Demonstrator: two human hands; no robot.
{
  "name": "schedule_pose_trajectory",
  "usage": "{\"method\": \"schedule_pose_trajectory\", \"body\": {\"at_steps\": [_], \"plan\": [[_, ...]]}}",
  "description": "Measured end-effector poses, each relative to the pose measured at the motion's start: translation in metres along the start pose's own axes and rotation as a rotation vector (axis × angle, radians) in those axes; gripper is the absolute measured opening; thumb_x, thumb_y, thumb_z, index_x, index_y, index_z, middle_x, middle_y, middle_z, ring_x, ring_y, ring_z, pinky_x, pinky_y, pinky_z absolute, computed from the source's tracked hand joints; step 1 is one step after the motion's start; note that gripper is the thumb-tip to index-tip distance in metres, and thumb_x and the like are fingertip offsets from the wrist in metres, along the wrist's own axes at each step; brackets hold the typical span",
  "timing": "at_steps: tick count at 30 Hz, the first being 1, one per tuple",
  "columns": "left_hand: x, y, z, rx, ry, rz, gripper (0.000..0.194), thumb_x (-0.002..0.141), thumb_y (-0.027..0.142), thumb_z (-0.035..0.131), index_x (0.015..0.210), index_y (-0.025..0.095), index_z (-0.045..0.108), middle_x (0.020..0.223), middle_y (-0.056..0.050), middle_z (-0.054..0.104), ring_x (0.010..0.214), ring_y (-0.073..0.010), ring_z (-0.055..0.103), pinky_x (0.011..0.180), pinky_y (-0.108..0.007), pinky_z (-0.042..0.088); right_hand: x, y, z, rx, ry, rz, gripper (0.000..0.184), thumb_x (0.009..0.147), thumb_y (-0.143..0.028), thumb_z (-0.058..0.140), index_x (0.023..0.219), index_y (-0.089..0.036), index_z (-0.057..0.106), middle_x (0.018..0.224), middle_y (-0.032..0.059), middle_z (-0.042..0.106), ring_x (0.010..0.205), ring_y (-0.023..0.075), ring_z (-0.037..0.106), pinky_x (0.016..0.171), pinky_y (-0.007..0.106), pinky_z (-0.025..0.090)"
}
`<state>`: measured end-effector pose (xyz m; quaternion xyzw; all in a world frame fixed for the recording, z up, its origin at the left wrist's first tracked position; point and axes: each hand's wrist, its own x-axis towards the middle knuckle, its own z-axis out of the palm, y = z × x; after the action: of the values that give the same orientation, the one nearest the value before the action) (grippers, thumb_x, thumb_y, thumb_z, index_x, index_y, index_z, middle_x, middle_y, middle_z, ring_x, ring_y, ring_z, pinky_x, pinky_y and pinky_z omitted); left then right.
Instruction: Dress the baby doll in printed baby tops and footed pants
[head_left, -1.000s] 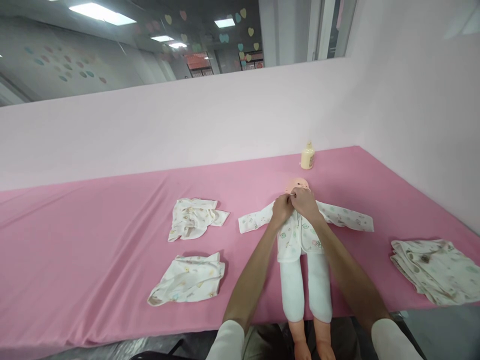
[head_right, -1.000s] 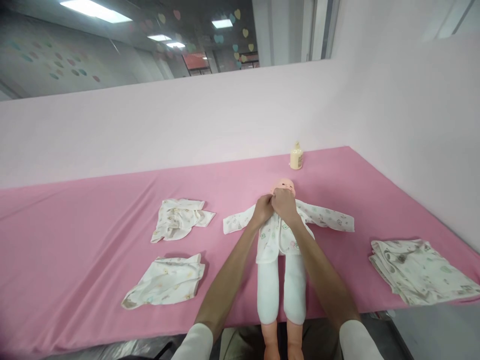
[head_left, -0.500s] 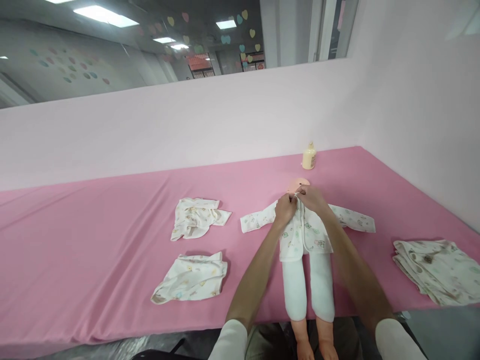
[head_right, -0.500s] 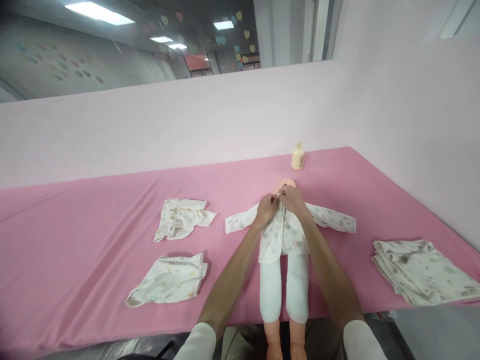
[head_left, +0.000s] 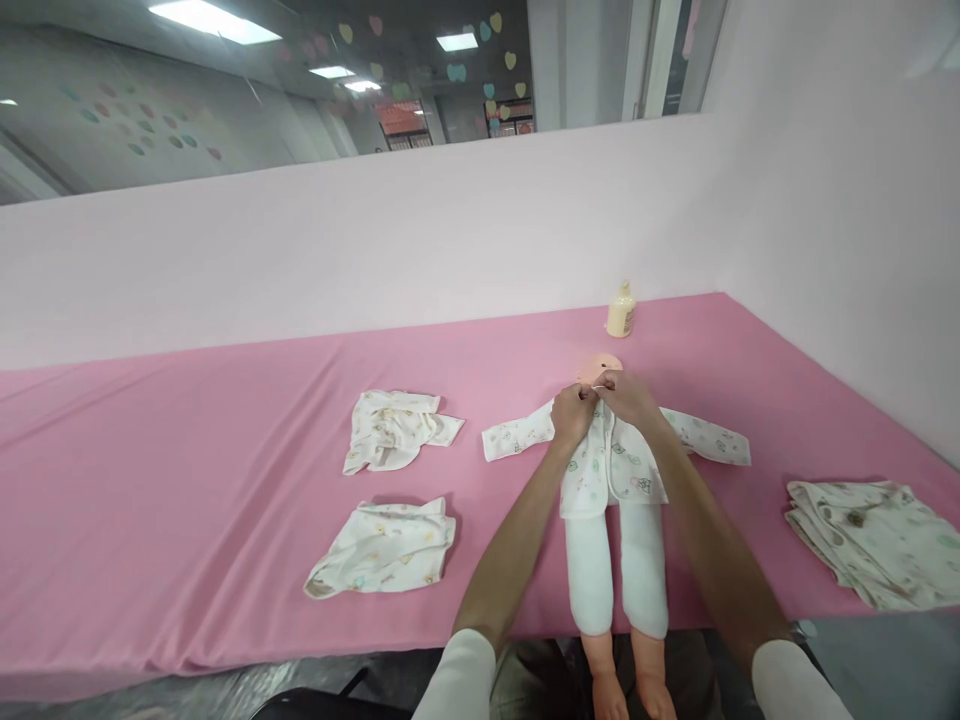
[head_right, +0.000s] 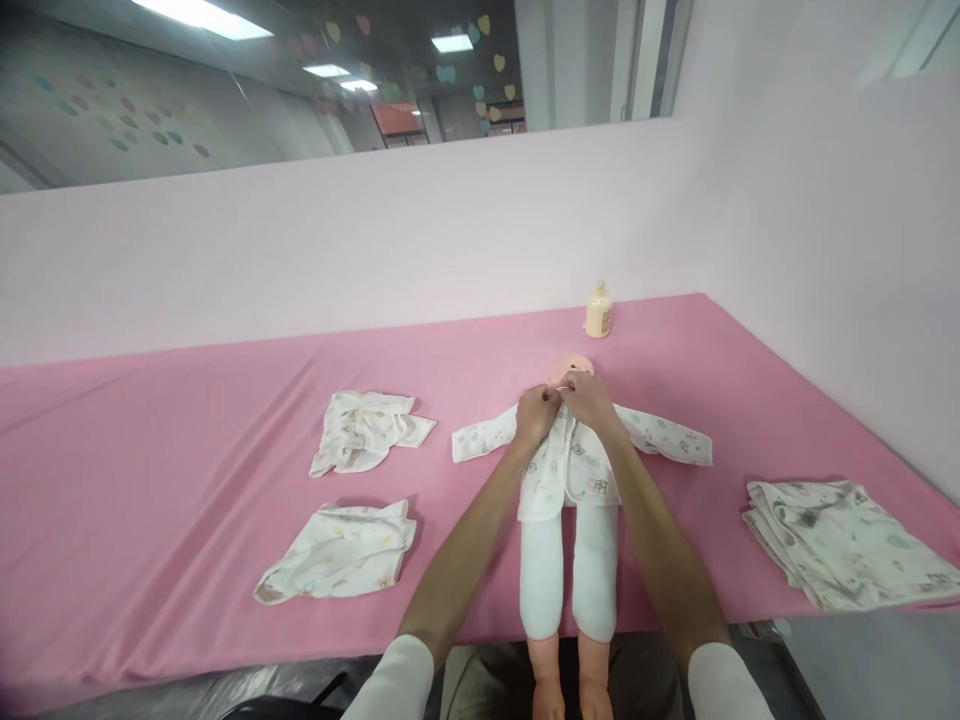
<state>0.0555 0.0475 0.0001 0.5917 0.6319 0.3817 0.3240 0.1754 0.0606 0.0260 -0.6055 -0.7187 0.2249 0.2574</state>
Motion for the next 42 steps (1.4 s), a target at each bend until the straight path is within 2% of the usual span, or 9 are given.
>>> {"method": "schedule_pose_trajectory", "body": {"at_steps": [4, 11, 17, 21, 25, 29, 34, 39, 42], "plan": [[0.003, -0.005, 0.0, -0.088, -0.023, 0.008, 0.021, 0.076, 0.026, 0.053, 0.057, 0.018, 0.049, 0.06, 0.002, 0.051, 0.06, -0.0114, 0.042, 0.057, -0.025, 0.027, -0.002, 0.002, 0.002, -0.04, -0.016, -0.038, 0.022, 0.082, -0.012, 0.047, 0.08, -0.017, 0.068, 0.086, 0.0036, 0.07, 0.083, 0.0154, 0.059, 0.07, 0.024, 0.037], [0.013, -0.019, -0.004, -0.317, -0.228, 0.019, 0.021, 0.077, 0.025, 0.044, 0.064, 0.016, 0.057, 0.063, 0.001, 0.055, 0.058, -0.0094, 0.044, 0.058, -0.023, 0.034, -0.005, 0.01, 0.007, -0.131, -0.025, -0.149, 0.027, 0.081, -0.01, 0.044, 0.07, -0.019, 0.067, 0.092, 0.005, 0.068, 0.099, 0.0187, 0.056, 0.078, 0.025, 0.039], [0.016, -0.025, -0.003, -0.384, -0.238, 0.009, 0.022, 0.078, 0.03, 0.049, 0.061, 0.016, 0.05, 0.057, 0.004, 0.045, 0.054, -0.008, 0.036, 0.054, -0.023, 0.029, -0.013, 0.014, 0.01, -0.126, -0.042, -0.263, 0.027, 0.083, -0.007, 0.043, 0.078, -0.018, 0.068, 0.104, 0.0061, 0.066, 0.107, 0.017, 0.056, 0.092, 0.026, 0.039], [0.016, -0.025, -0.001, -0.386, -0.205, -0.002, 0.021, 0.078, 0.028, 0.048, 0.06, 0.018, 0.043, 0.055, 0.005, 0.036, 0.052, -0.0081, 0.03, 0.051, -0.023, 0.024, -0.02, 0.012, 0.009, -0.03, 0.013, -0.136, 0.02, 0.087, -0.019, 0.048, 0.092, -0.019, 0.068, 0.106, 0.0065, 0.069, 0.104, 0.0188, 0.061, 0.091, 0.03, 0.042], [0.015, -0.024, -0.001, -0.373, -0.18, 0.003, 0.023, 0.078, 0.027, 0.049, 0.059, 0.019, 0.041, 0.055, 0.005, 0.036, 0.055, -0.0091, 0.031, 0.052, -0.023, 0.024, -0.024, 0.008, 0.012, 0.071, 0.111, -0.047, 0.027, 0.088, -0.025, 0.05, 0.111, -0.018, 0.063, 0.109, 0.0079, 0.07, 0.104, 0.0193, 0.062, 0.09, 0.03, 0.043], [0.013, -0.022, -0.001, -0.379, -0.177, 0.014, 0.023, 0.078, 0.025, 0.05, 0.058, 0.018, 0.041, 0.056, 0.004, 0.037, 0.056, -0.009, 0.032, 0.053, -0.023, 0.026, -0.023, 0.008, 0.016, 0.001, 0.117, -0.051, 0.021, 0.087, -0.022, 0.047, 0.089, -0.018, 0.067, 0.099, 0.0075, 0.07, 0.098, 0.02, 0.062, 0.086, 0.029, 0.043], [0.012, -0.019, -0.003, -0.411, -0.211, -0.004, 0.022, 0.079, 0.022, 0.047, 0.058, 0.017, 0.043, 0.055, 0.005, 0.037, 0.053, -0.0079, 0.033, 0.052, -0.022, 0.026, -0.022, 0.008, 0.02, 0.039, 0.139, -0.103, 0.028, 0.088, -0.024, 0.042, 0.068, -0.018, 0.06, 0.081, 0.006, 0.065, 0.089, 0.0199, 0.059, 0.076, 0.027, 0.041], [0.01, -0.015, -0.006, -0.414, -0.21, -0.048, 0.019, 0.08, 0.021, 0.047, 0.062, 0.016, 0.05, 0.056, 0.004, 0.044, 0.052, -0.0075, 0.037, 0.053, -0.022, 0.03, -0.026, 0.006, 0.018, 0.168, 0.109, -0.05, 0.029, 0.088, -0.03, 0.039, 0.068, -0.019, 0.057, 0.064, 0.0003, 0.057, 0.065, 0.0161, 0.052, 0.06, 0.025, 0.036], [0.009, -0.014, -0.006, -0.397, -0.21, -0.048, 0.017, 0.079, 0.018, 0.047, 0.063, 0.015, 0.052, 0.059, 0.003, 0.05, 0.053, -0.0079, 0.041, 0.055, -0.021, 0.033, -0.029, 0.004, 0.015, 0.167, 0.099, -0.029, 0.028, 0.088, -0.029, 0.039, 0.077, -0.019, 0.062, 0.073, 0.002, 0.062, 0.07, 0.0169, 0.056, 0.063, 0.026, 0.039]]}}
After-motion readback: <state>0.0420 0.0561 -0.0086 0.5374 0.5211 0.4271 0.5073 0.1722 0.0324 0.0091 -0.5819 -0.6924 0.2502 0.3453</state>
